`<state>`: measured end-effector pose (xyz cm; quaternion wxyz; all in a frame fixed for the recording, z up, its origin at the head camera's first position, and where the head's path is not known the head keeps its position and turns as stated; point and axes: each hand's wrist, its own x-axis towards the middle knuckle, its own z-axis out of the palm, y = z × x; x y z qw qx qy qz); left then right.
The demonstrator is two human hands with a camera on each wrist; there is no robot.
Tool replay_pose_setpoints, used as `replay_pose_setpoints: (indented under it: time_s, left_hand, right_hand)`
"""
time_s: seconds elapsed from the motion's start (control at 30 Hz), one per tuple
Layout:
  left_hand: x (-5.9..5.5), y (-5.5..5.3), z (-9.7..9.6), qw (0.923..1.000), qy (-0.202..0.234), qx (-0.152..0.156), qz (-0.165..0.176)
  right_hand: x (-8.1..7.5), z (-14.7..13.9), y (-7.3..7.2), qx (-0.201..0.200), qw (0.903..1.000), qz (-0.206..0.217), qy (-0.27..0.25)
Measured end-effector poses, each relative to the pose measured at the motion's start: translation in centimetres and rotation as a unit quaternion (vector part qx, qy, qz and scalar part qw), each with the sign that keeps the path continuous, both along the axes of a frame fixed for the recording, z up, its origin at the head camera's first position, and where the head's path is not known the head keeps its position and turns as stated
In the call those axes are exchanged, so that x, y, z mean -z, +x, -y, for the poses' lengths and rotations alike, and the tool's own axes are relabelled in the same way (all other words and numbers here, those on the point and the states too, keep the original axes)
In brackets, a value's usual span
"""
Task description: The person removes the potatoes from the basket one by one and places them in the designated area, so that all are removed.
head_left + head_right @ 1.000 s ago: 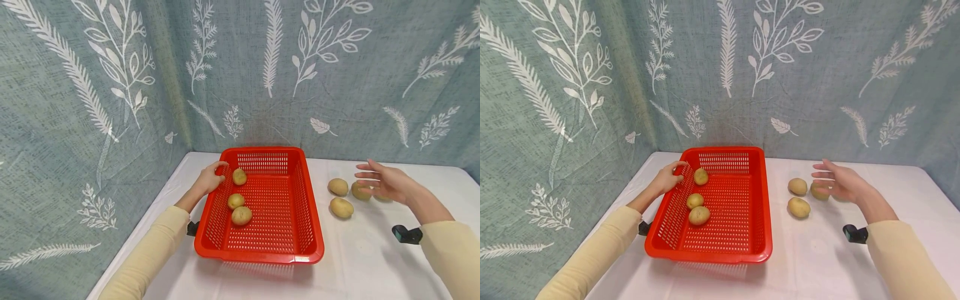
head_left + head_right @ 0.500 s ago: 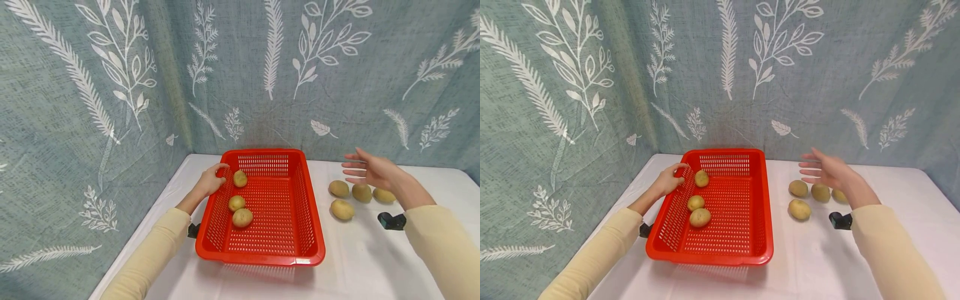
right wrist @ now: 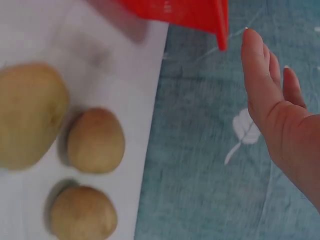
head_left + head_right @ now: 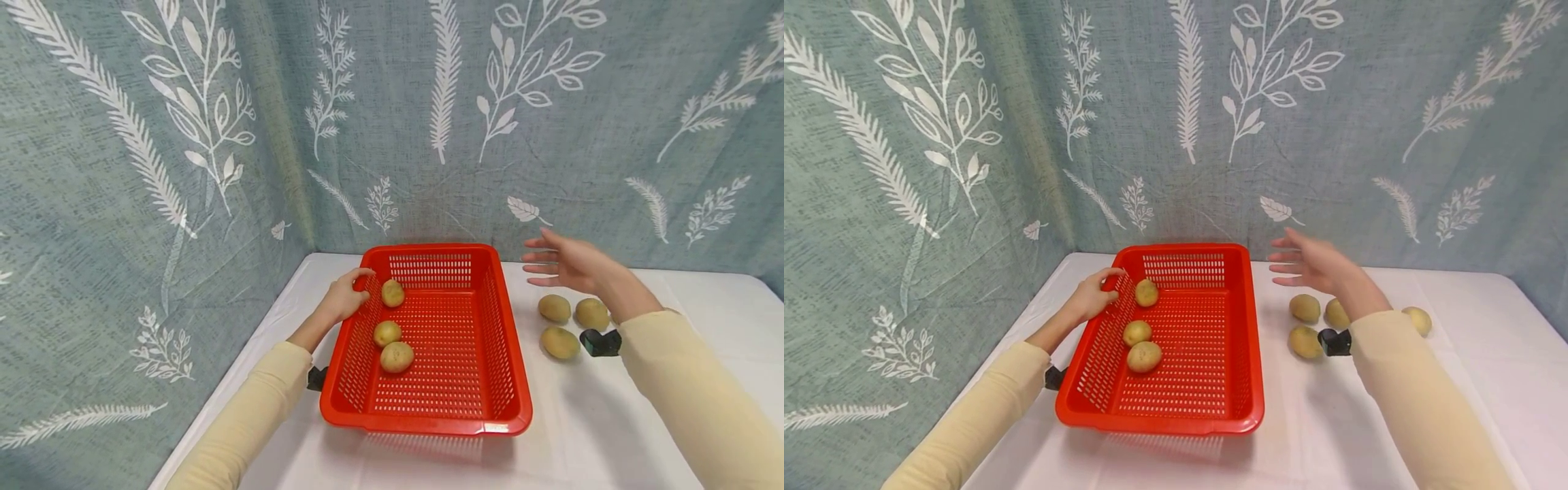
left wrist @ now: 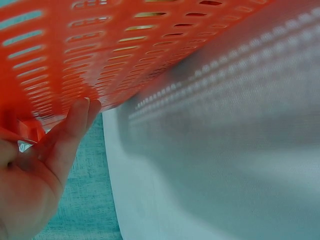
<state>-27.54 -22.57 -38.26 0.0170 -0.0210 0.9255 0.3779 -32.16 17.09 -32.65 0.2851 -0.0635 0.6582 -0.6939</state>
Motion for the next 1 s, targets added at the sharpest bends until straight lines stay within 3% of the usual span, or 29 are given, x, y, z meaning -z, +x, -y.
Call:
replay_pose_setpoints:
  time_s: [0.47, 1.0]
  left_hand:
    - [0.0, 0.0, 0.0, 0.9999, -0.008, 0.005, -0.012]
    - [-0.1, 0.0, 0.1, 0.9998, -0.014, 0.000, -0.011]
  right_hand:
    - [-1.6, 5.8, -0.4, -0.031, 0.9995, 0.000, -0.002]
    - [-0.5, 13.8, 0.4, -0.026, 0.9983, 0.038, -0.036]
